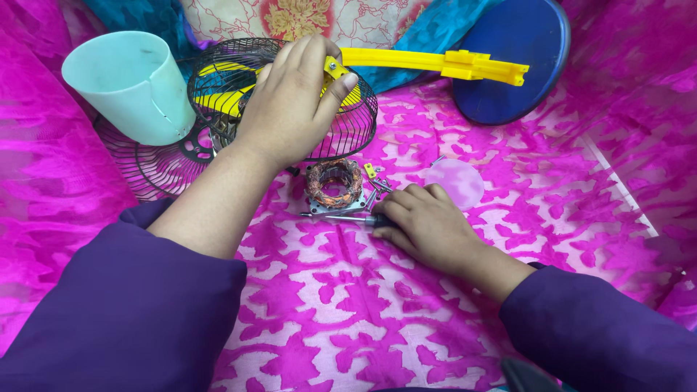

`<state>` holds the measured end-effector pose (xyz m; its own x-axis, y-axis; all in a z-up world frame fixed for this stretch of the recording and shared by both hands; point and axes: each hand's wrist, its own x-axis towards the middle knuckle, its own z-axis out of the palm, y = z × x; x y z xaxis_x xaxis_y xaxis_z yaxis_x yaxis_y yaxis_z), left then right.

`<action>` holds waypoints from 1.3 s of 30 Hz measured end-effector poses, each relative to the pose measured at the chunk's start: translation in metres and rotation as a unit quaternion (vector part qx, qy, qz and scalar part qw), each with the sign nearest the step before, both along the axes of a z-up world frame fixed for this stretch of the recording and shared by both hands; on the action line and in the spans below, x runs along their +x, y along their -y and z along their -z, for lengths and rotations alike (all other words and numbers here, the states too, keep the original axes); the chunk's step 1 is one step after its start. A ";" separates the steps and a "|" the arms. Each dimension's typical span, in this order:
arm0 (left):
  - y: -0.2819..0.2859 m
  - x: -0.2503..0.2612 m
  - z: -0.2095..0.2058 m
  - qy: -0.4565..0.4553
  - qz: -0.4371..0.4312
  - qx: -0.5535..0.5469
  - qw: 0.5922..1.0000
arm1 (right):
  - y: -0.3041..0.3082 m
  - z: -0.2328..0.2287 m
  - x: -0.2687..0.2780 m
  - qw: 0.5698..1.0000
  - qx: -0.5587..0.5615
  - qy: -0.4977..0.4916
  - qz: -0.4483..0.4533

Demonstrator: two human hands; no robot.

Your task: The person reassembles a disassembled electric fan by hand, attaching the motor housing to the fan blade and cage, then securing the assembly to the stand with a screwdriver.

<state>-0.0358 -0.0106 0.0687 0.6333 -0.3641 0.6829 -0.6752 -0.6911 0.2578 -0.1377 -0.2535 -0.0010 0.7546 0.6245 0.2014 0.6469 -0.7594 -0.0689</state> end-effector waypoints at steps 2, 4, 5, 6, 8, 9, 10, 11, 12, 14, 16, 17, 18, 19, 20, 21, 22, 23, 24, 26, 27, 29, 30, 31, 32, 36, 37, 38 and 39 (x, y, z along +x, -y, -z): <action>0.000 0.002 0.000 -0.006 -0.003 0.006 1.000 | 0.002 -0.002 0.005 1.000 0.004 -0.006 0.007; 0.000 0.004 0.000 -0.004 0.002 0.004 1.000 | 0.005 -0.009 0.010 0.999 -0.018 -0.035 0.010; 0.001 0.005 0.000 0.002 0.008 0.001 1.000 | 0.005 -0.013 0.011 0.999 -0.021 -0.040 0.006; 0.002 0.007 -0.001 0.008 0.015 -0.003 1.000 | 0.005 -0.019 0.013 0.999 -0.024 -0.046 0.002; 0.001 0.008 -0.002 -0.024 0.034 -0.018 0.999 | 0.005 -0.035 0.015 0.996 -0.049 -0.078 0.014; 0.001 0.009 -0.003 -0.040 0.044 -0.025 0.998 | 0.005 -0.045 0.018 0.991 -0.071 -0.105 0.030; 0.001 0.011 -0.004 -0.045 0.045 -0.022 0.998 | 0.005 -0.056 0.020 0.986 -0.092 -0.132 0.046; 0.001 0.012 -0.006 -0.050 0.045 -0.020 0.998 | 0.007 -0.068 0.021 0.976 -0.113 -0.165 0.084; 0.001 0.013 -0.007 -0.054 0.045 -0.018 0.997 | 0.008 -0.080 0.021 0.964 -0.132 -0.197 0.122; 0.006 0.017 -0.010 -0.037 0.033 -0.014 0.999 | 0.012 -0.102 0.024 0.944 -0.139 -0.249 0.169; 0.012 0.021 -0.012 -0.036 0.014 0.000 0.999 | 0.020 -0.122 0.024 0.931 -0.113 -0.290 0.189; 0.014 0.022 -0.011 -0.043 -0.002 0.012 0.999 | 0.024 -0.129 0.025 0.933 -0.111 -0.280 0.197; 0.016 0.023 -0.011 -0.050 -0.018 0.025 0.998 | 0.028 -0.136 0.025 0.934 -0.110 -0.270 0.205; 0.017 0.024 -0.011 -0.041 -0.019 0.032 0.998 | 0.031 -0.141 0.025 0.935 -0.109 -0.261 0.212; 0.018 0.026 -0.011 -0.033 -0.020 0.039 0.998 | 0.033 -0.145 0.026 0.926 -0.059 -0.286 0.238; 0.018 0.028 -0.010 -0.026 -0.021 0.047 0.998 | 0.036 -0.147 0.026 0.913 -0.009 -0.312 0.261; 0.017 0.029 -0.010 -0.012 -0.019 0.054 0.998 | 0.038 -0.148 0.026 0.897 0.041 -0.336 0.284; 0.016 0.029 -0.008 0.001 -0.018 0.061 0.998 | 0.040 -0.149 0.026 0.896 0.100 -0.337 0.271; 0.015 0.030 -0.007 0.013 -0.017 0.068 0.997 | 0.043 -0.149 0.026 0.891 0.158 -0.338 0.258; 0.015 0.030 -0.004 0.009 -0.020 0.086 0.996 | 0.047 -0.145 0.025 0.854 0.284 -0.382 0.212; 0.014 0.029 -0.002 0.007 -0.022 0.093 0.995 | 0.047 -0.141 0.023 0.818 0.347 -0.423 0.178; 0.013 0.028 0.000 -0.016 -0.028 0.095 0.995 | 0.045 -0.134 0.019 0.752 0.428 -0.480 0.148; 0.012 0.028 0.001 -0.028 -0.031 0.095 0.995 | 0.043 -0.129 0.017 0.726 0.449 -0.498 0.153; 0.012 0.027 0.002 -0.026 -0.031 0.109 0.993 | 0.041 -0.124 0.015 0.698 0.471 -0.515 0.160; 0.011 0.027 0.004 -0.025 -0.032 0.122 0.992 | 0.040 -0.121 0.012 0.652 0.484 -0.568 0.137; 0.011 0.025 0.014 -0.015 -0.024 0.143 0.989 | 0.031 -0.112 0.009 0.474 0.521 -0.704 0.097; 0.011 0.026 0.015 -0.005 -0.021 0.137 0.990 | 0.028 -0.109 0.009 0.434 0.530 -0.722 0.100; 0.011 0.027 0.017 0.005 -0.018 0.132 0.991 | 0.025 -0.107 0.007 0.425 0.557 -0.706 0.107; 0.010 0.028 0.019 0.014 -0.019 0.125 0.992 | 0.021 -0.105 0.005 0.418 0.580 -0.690 0.114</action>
<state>-0.0082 -0.0210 0.0496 0.6310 -0.5011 0.5922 -0.6527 -0.7556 0.0560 -0.1330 -0.2748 0.1035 0.6652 0.5910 -0.4563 -0.6966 0.2714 -0.6641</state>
